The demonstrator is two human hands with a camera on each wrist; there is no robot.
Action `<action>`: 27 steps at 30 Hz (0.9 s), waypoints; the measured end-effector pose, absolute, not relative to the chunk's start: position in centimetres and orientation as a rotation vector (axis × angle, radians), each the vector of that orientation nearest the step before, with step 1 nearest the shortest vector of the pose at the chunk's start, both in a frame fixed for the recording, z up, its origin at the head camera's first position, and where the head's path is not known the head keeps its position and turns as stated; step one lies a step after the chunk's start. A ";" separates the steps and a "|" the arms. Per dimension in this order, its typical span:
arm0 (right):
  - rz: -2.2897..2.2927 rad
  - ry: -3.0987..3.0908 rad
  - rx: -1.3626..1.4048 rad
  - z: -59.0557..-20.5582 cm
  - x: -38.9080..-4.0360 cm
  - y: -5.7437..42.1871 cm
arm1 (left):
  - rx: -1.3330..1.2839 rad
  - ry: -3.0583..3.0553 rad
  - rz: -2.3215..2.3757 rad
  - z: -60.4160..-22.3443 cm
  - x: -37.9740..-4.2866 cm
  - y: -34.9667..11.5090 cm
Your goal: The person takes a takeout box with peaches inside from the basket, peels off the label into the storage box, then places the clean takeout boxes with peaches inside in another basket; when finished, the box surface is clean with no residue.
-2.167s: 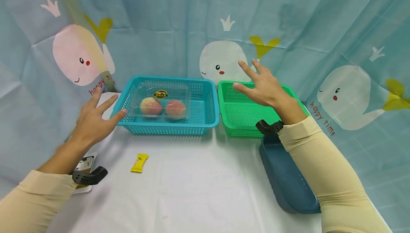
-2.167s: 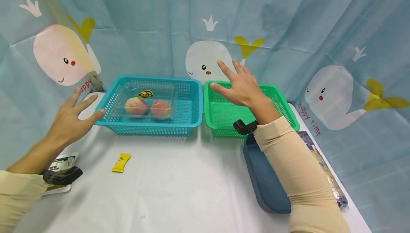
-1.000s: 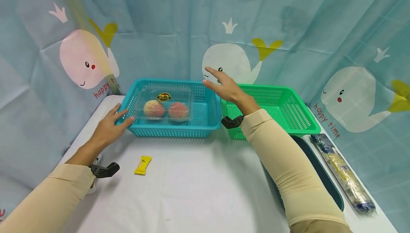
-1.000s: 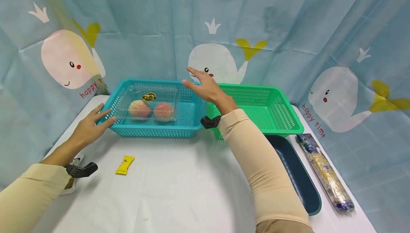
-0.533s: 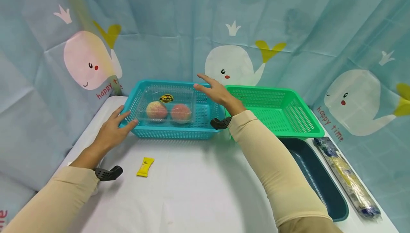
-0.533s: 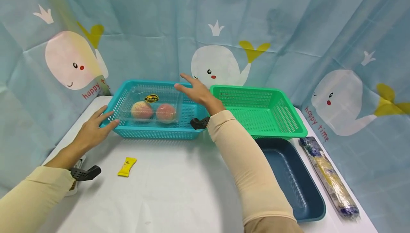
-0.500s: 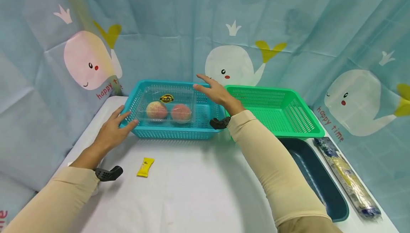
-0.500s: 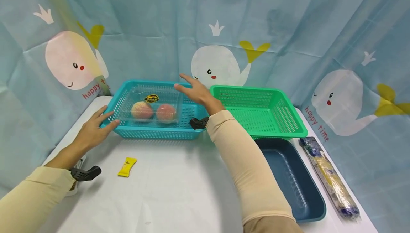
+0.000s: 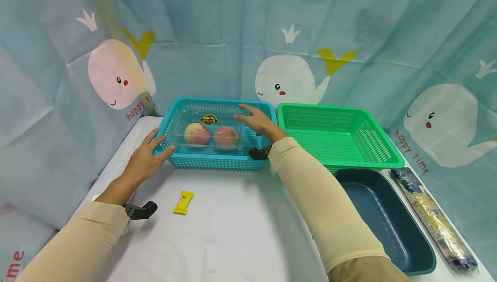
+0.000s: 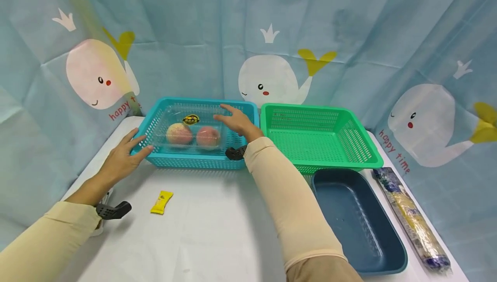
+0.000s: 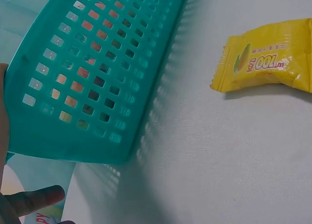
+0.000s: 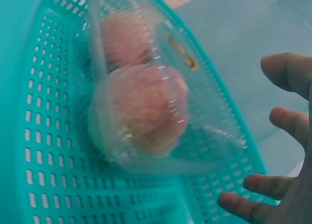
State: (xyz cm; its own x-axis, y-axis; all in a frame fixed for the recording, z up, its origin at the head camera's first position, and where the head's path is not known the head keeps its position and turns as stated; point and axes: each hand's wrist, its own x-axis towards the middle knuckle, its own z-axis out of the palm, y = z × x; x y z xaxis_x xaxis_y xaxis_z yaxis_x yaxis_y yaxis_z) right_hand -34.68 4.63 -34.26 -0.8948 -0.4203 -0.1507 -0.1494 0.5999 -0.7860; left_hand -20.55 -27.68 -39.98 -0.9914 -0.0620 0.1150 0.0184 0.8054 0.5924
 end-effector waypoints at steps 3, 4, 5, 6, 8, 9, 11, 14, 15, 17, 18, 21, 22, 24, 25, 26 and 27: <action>-1.229 2.456 -0.414 -35.1 -34.8 4.3 | 0.028 -2.853 -0.940 -40.0 -20.6 -27.6; -1.243 2.439 -0.397 -35.3 -34.8 4.2 | 0.026 -2.851 -0.939 -40.0 -20.5 -27.6; -1.264 2.418 -0.379 -35.5 -34.9 4.1 | 0.027 -2.850 -0.937 -40.0 -20.5 -27.6; -1.276 2.401 -0.366 -35.7 -34.9 3.9 | 0.027 -2.850 -0.935 -40.0 -20.5 -27.6; -1.298 2.368 -0.339 -35.9 -34.8 3.7 | 0.027 -2.849 -0.934 -40.1 -20.5 -27.6; -1.302 2.355 -0.333 -36.0 -34.8 3.6 | 0.026 -2.847 -0.936 -40.1 -20.5 -27.6; -1.307 2.329 -0.316 -36.1 -34.8 3.4 | 0.022 -2.840 -0.946 -40.2 -20.5 -27.5; -1.310 2.296 -0.291 -36.2 -34.5 3.0 | 0.014 -2.835 -0.965 -40.3 -20.5 -27.4; -1.317 2.283 -0.277 -36.3 -34.5 2.9 | 0.012 -2.834 -0.971 -40.3 -20.5 -27.4; -1.334 2.262 -0.253 -36.4 -34.4 2.8 | 0.007 -2.834 -0.975 -40.3 -20.5 -27.3; -1.344 2.251 -0.244 -36.4 -34.4 2.8 | 0.006 -2.835 -0.975 -40.3 -20.4 -27.3; -1.386 2.218 -0.235 -36.6 -34.5 2.6 | 0.008 -2.834 -0.965 -40.3 -20.4 -27.3; -1.401 2.212 -0.235 -36.6 -34.5 2.5 | 0.009 -2.832 -0.962 -40.3 -20.4 -27.3; -1.431 2.204 -0.227 -36.6 -34.5 2.4 | 0.012 -2.831 -0.959 -40.3 -20.3 -27.3; -1.449 2.204 -0.217 -36.7 -34.5 2.3 | 0.015 -2.831 -0.958 -40.2 -20.3 -27.3; -1.474 2.200 -0.204 -36.7 -34.5 2.3 | 0.017 -2.830 -0.958 -40.3 -20.3 -27.3; -1.498 2.199 -0.193 -36.7 -34.4 2.2 | 0.016 -2.829 -0.959 -40.3 -20.4 -27.4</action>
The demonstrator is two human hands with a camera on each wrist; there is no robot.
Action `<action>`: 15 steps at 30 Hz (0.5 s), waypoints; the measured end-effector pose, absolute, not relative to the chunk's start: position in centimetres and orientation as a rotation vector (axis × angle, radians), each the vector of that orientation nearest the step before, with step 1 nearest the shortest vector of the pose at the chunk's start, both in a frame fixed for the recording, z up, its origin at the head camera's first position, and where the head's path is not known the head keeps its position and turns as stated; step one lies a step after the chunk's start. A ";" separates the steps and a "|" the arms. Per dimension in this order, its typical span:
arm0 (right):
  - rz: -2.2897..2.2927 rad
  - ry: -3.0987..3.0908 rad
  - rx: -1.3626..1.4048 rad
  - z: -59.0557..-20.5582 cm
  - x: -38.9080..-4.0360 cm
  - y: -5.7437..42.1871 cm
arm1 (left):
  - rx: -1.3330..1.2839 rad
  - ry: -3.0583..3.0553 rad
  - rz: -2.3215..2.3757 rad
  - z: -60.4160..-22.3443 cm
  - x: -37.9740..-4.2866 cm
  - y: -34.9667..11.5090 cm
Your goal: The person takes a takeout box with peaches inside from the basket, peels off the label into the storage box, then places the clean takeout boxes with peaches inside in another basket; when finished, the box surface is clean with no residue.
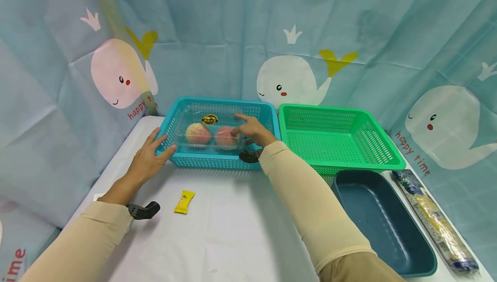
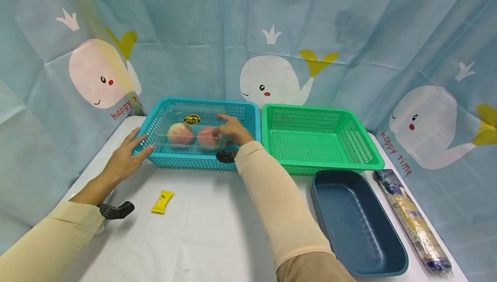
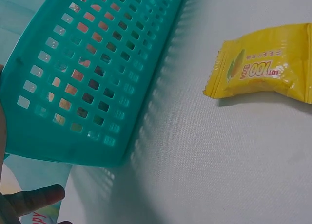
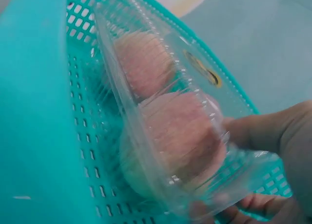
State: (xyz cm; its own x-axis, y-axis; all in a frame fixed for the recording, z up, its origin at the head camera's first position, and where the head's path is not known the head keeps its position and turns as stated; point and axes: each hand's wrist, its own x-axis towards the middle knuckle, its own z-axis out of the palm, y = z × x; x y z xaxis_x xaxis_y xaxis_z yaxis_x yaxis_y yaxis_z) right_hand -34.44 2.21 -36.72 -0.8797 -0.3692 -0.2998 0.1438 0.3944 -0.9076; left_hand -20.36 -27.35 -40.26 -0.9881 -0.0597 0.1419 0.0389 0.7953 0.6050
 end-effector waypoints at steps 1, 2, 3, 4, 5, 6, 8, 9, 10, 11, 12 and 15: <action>-1.528 2.195 -0.182 -36.8 -34.4 2.2 | 0.016 -2.830 -0.959 -40.3 -20.4 -27.4; -1.562 2.191 -0.178 -36.8 -34.3 2.2 | 0.016 -2.831 -0.959 -40.3 -20.4 -27.4; -1.600 2.193 -0.174 -36.8 -34.2 2.1 | 0.016 -2.829 -0.960 -40.4 -20.4 -27.4; -1.643 2.191 -0.176 -36.7 -34.2 2.1 | 0.014 -2.828 -0.959 -40.4 -20.4 -27.4; -1.686 2.190 -0.182 -36.7 -34.1 2.0 | 0.014 -2.826 -0.961 -40.4 -20.4 -27.4; -1.729 2.190 -0.188 -36.6 -34.0 2.0 | 0.014 -2.824 -0.962 -40.4 -20.4 -27.4; -1.812 2.186 -0.198 -36.3 -33.9 1.9 | 0.018 -2.820 -0.964 -40.4 -20.4 -27.3; -1.850 2.186 -0.200 -36.2 -33.8 1.9 | 0.020 -2.818 -0.963 -40.4 -20.4 -27.3; -1.885 2.181 -0.200 -36.0 -33.6 1.9 | 0.023 -2.817 -0.963 -40.4 -20.4 -27.3; -1.914 2.172 -0.201 -35.8 -33.5 2.0 | 0.026 -2.816 -0.965 -40.4 -20.4 -27.3; -1.940 2.162 -0.202 -35.5 -33.3 2.1 | 0.026 -2.814 -0.965 -40.4 -20.4 -27.2; -2.000 2.138 -0.212 -35.1 -32.8 2.5 | 0.021 -2.811 -0.967 -40.5 -20.4 -27.2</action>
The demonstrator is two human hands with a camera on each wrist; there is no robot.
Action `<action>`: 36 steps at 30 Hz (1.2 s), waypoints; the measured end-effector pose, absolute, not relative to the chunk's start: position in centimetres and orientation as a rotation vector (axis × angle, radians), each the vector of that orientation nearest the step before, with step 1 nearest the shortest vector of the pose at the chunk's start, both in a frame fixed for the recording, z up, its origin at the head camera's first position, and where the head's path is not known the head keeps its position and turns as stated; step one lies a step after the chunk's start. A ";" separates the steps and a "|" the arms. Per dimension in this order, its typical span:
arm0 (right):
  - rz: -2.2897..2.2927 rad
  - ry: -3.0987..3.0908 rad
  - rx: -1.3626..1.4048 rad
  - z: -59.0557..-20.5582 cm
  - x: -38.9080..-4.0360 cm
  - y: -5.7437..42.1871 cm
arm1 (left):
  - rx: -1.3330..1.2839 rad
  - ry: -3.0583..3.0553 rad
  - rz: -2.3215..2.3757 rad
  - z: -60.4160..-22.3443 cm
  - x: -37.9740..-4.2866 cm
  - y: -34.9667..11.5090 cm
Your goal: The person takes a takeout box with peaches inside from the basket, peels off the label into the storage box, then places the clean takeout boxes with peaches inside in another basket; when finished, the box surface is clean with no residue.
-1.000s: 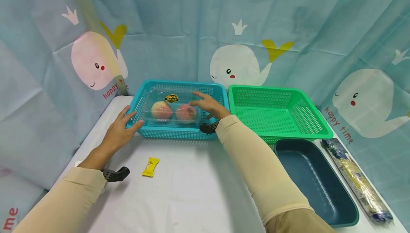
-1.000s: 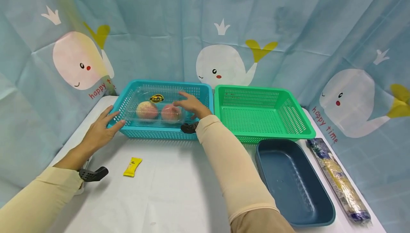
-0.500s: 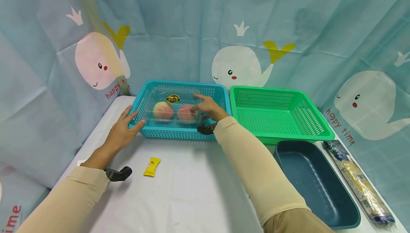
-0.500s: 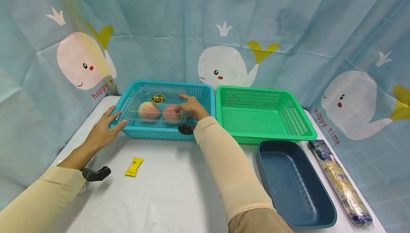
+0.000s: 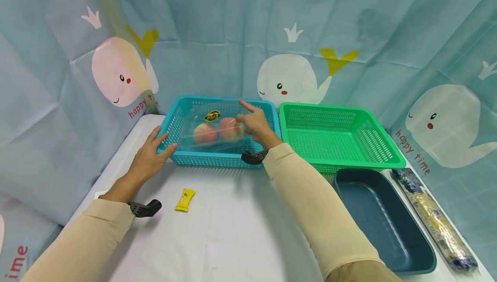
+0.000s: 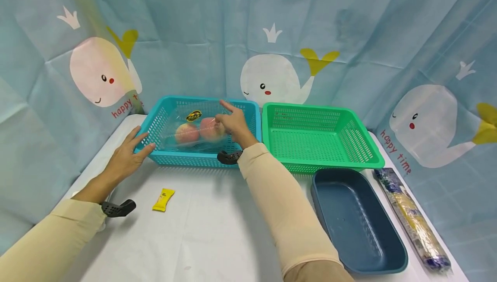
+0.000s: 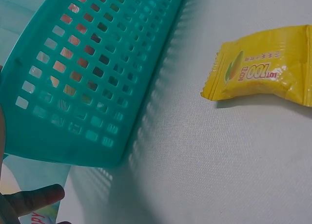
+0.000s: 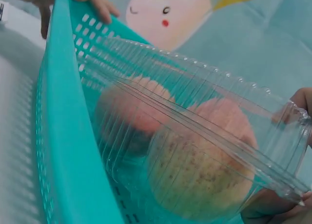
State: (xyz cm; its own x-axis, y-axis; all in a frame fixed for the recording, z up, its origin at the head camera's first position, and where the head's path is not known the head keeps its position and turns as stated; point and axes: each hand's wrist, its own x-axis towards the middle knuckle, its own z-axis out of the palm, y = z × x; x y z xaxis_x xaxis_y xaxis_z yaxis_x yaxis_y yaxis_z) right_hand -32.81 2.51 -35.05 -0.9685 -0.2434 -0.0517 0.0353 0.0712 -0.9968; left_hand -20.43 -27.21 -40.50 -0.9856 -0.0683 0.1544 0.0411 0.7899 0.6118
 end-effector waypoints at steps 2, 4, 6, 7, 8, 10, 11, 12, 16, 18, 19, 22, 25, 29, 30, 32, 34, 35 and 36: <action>-2.050 2.096 -0.216 -34.8 -32.6 2.9 | 0.015 -2.807 -0.971 -40.6 -20.6 -27.2; -2.101 2.055 -0.211 -34.5 -32.4 3.3 | 0.011 -2.807 -0.973 -40.6 -20.8 -27.1; -2.155 2.012 -0.197 -34.0 -32.2 3.7 | 0.009 -2.807 -0.973 -40.6 -21.0 -27.0; -2.181 1.992 -0.191 -33.8 -32.1 3.9 | 0.007 -2.808 -0.975 -40.6 -21.0 -27.0; -2.202 1.977 -0.190 -33.5 -32.0 4.0 | 0.007 -2.810 -0.976 -40.6 -21.1 -27.0; -2.238 1.947 -0.187 -32.9 -31.8 4.3 | 0.010 -2.811 -0.978 -40.6 -21.1 -26.9; -2.253 1.931 -0.191 -32.6 -31.7 4.4 | 0.010 -2.811 -0.977 -40.6 -21.2 -26.9; -2.265 1.915 -0.193 -32.4 -31.6 4.6 | 0.012 -2.812 -0.978 -40.6 -21.2 -26.9; -2.306 1.875 -0.199 -31.6 -30.9 5.3 | 0.014 -2.815 -0.985 -40.6 -21.2 -26.8; -2.323 1.860 -0.206 -31.3 -30.5 5.7 | 0.013 -2.817 -0.990 -40.6 -21.2 -26.8; -2.331 1.855 -0.214 -31.2 -30.2 6.0 | 0.016 -2.819 -0.992 -40.7 -21.1 -26.8; -2.354 1.824 -0.239 -30.7 -29.1 6.7 | 0.022 -2.822 -0.987 -40.9 -20.9 -26.9; -2.372 1.798 -0.256 -30.2 -27.7 7.5 | 0.027 -2.823 -0.976 -40.9 -20.6 -26.9; -2.383 1.783 -0.274 -29.3 -25.8 8.5 | 0.018 -2.818 -0.969 -40.8 -20.3 -27.0; -2.385 1.782 -0.278 -29.2 -25.3 8.8 | 0.015 -2.817 -0.971 -40.8 -20.3 -27.0; -2.392 1.772 -0.286 -28.8 -24.5 9.2 | 0.012 -2.813 -0.967 -40.6 -20.3 -27.1; -2.404 1.751 -0.300 -28.5 -23.8 9.6 | 0.010 -2.809 -0.967 -40.5 -20.3 -27.2; -2.413 1.735 -0.307 -28.4 -23.5 9.8 | 0.010 -2.807 -0.969 -40.5 -20.3 -27.2; -2.421 1.723 -0.312 -28.4 -23.2 10.0 | 0.010 -2.805 -0.971 -40.4 -20.3 -27.2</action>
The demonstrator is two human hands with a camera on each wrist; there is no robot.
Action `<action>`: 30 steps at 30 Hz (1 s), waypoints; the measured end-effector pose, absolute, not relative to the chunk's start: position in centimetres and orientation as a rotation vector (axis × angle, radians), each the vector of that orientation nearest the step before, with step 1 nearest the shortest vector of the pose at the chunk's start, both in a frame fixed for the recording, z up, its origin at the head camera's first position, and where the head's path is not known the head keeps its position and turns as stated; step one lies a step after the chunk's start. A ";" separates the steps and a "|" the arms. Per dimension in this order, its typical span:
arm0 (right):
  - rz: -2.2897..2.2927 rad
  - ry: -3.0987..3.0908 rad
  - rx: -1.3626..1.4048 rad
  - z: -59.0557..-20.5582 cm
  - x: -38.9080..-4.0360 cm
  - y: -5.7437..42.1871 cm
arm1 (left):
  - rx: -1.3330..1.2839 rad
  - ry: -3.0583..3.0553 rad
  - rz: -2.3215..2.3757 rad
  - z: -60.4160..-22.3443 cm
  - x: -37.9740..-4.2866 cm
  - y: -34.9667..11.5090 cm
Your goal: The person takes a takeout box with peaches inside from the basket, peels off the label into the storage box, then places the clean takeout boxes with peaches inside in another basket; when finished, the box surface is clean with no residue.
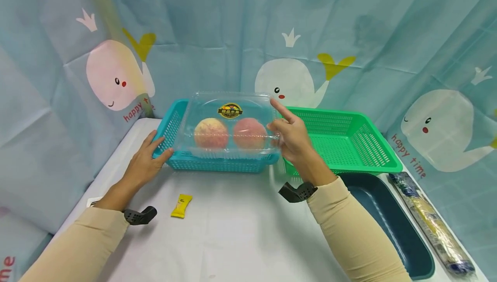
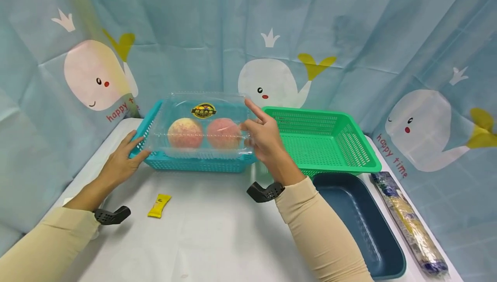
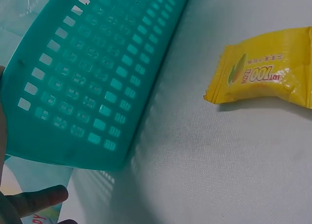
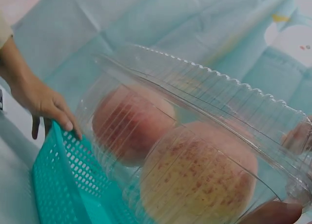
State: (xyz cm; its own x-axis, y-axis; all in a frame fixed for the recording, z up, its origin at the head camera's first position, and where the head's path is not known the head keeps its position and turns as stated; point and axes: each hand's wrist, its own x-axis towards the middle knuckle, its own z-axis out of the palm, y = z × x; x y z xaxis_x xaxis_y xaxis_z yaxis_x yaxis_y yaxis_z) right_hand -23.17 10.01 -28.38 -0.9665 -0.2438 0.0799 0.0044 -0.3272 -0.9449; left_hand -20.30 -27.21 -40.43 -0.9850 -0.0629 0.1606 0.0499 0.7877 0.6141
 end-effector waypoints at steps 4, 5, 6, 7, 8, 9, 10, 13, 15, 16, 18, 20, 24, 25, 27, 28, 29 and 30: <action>-2.435 1.693 -0.347 -28.2 -21.8 11.0 | 0.006 -2.797 -0.982 -40.4 -20.3 -27.2; -2.435 1.693 -0.352 -28.1 -21.5 11.3 | 0.004 -2.795 -0.986 -40.5 -20.3 -27.2; -2.432 1.699 -0.359 -28.1 -21.1 11.6 | 0.001 -2.792 -0.986 -40.5 -20.3 -27.2; -2.431 1.704 -0.364 -28.1 -20.7 11.8 | -0.003 -2.790 -0.984 -40.5 -20.3 -27.2; -2.430 1.709 -0.369 -28.1 -20.4 12.1 | -0.005 -2.788 -0.986 -40.5 -20.3 -27.2; -2.430 1.711 -0.373 -28.1 -20.0 12.3 | -0.008 -2.786 -0.984 -40.6 -20.3 -27.3; -2.429 1.717 -0.378 -28.2 -19.7 12.5 | -0.009 -2.785 -0.983 -40.6 -20.3 -27.3; -2.431 1.720 -0.383 -28.3 -18.7 13.1 | -0.007 -2.789 -0.973 -40.7 -20.3 -27.4; -2.432 1.726 -0.376 -28.4 -18.1 13.5 | -0.004 -2.793 -0.967 -40.8 -20.4 -27.4; -2.433 1.730 -0.372 -28.5 -17.7 13.7 | -0.003 -2.795 -0.964 -40.8 -20.4 -27.4; -2.432 1.737 -0.370 -28.7 -17.0 14.1 | -0.001 -2.796 -0.962 -40.9 -20.5 -27.4; -2.440 1.738 -0.372 -29.1 -16.3 14.7 | -0.001 -2.797 -0.963 -41.0 -20.5 -27.4; -2.459 1.732 -0.408 -30.0 -14.9 15.9 | -0.010 -2.793 -0.969 -40.9 -20.5 -27.3; -2.463 1.730 -0.425 -30.3 -14.7 16.1 | -0.013 -2.790 -0.971 -40.9 -20.5 -27.2; -2.470 1.718 -0.462 -30.8 -14.1 16.6 | -0.020 -2.783 -0.972 -40.8 -20.5 -27.2; -2.474 1.707 -0.486 -31.1 -13.9 16.8 | -0.022 -2.781 -0.971 -40.7 -20.4 -27.3; -2.478 1.699 -0.502 -31.4 -13.6 17.0 | -0.022 -2.780 -0.972 -40.7 -20.4 -27.3; -2.480 1.693 -0.519 -31.7 -13.3 17.1 | -0.023 -2.779 -0.970 -40.6 -20.4 -27.3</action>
